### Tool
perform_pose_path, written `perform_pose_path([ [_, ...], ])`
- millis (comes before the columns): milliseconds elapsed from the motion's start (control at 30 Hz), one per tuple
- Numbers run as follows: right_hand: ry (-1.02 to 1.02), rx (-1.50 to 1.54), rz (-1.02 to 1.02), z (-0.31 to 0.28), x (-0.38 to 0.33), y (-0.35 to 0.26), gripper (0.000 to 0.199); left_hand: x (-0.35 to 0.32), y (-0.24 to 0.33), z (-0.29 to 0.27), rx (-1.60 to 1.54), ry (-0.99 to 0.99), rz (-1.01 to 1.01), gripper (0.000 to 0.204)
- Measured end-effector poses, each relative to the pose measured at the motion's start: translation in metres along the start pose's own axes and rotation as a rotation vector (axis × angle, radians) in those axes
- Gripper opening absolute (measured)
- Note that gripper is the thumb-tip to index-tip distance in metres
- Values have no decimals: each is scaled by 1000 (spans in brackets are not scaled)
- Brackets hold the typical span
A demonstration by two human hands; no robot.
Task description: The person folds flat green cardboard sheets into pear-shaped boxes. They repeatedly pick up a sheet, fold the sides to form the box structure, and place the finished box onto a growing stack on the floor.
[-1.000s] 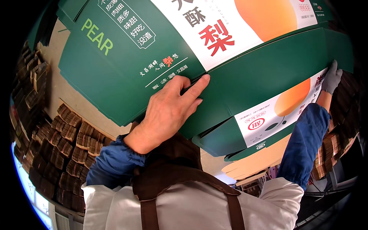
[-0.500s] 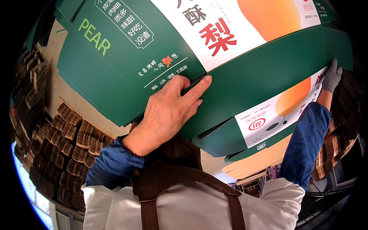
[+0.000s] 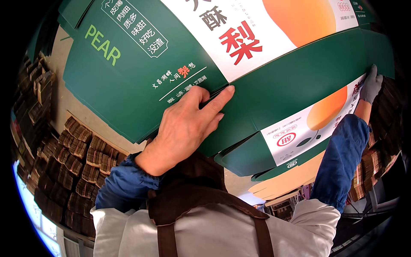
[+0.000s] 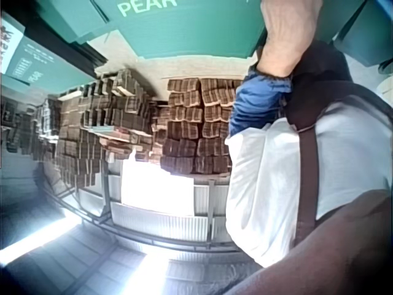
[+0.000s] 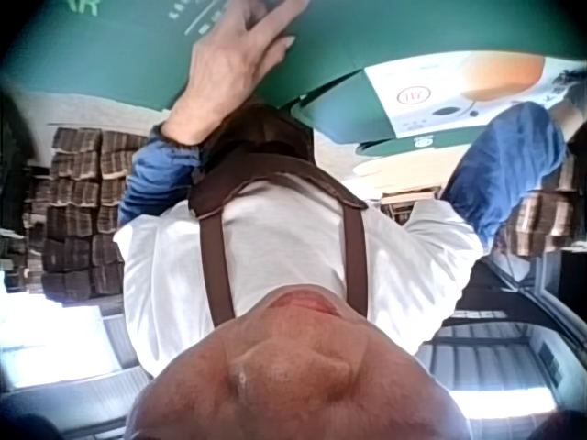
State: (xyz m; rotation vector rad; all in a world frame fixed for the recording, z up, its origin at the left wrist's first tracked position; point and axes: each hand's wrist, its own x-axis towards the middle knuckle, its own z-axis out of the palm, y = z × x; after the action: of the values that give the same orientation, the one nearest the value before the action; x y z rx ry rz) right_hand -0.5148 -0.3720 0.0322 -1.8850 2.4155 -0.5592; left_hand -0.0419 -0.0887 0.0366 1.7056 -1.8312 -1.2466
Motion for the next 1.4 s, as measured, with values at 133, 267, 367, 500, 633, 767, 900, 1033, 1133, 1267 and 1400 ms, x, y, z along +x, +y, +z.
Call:
perform_pose_path([
  [133,21,57,4,-1,-6,-9,53,1,-2,-1,3,3,13,60],
  [267,23,78,5,-5,-18,-19,49,1,0,-4,19,-31,2,60],
  [367,39,68,10,-2,-7,1,42,4,6,-5,21,-26,6,59],
  [500,0,179,69,-1,-15,-5,34,4,9,-4,41,-26,-3,56],
  [633,2,320,109,-6,-24,-11,32,6,10,-3,62,-36,2,57],
  [767,26,348,84,-5,-24,-22,33,6,8,-1,81,-39,21,60],
  [900,13,245,120,0,-20,-20,35,4,6,-1,92,-36,27,61],
  [1033,-14,280,130,3,-19,-18,37,4,7,0,87,-27,23,61],
  [1133,-40,217,149,4,-16,-16,38,4,8,-1,83,-21,32,60],
  [1267,-33,228,121,4,-16,-17,39,5,9,0,87,-24,28,60],
  [1400,-58,201,136,4,-12,-12,41,5,8,1,90,-22,35,61],
])
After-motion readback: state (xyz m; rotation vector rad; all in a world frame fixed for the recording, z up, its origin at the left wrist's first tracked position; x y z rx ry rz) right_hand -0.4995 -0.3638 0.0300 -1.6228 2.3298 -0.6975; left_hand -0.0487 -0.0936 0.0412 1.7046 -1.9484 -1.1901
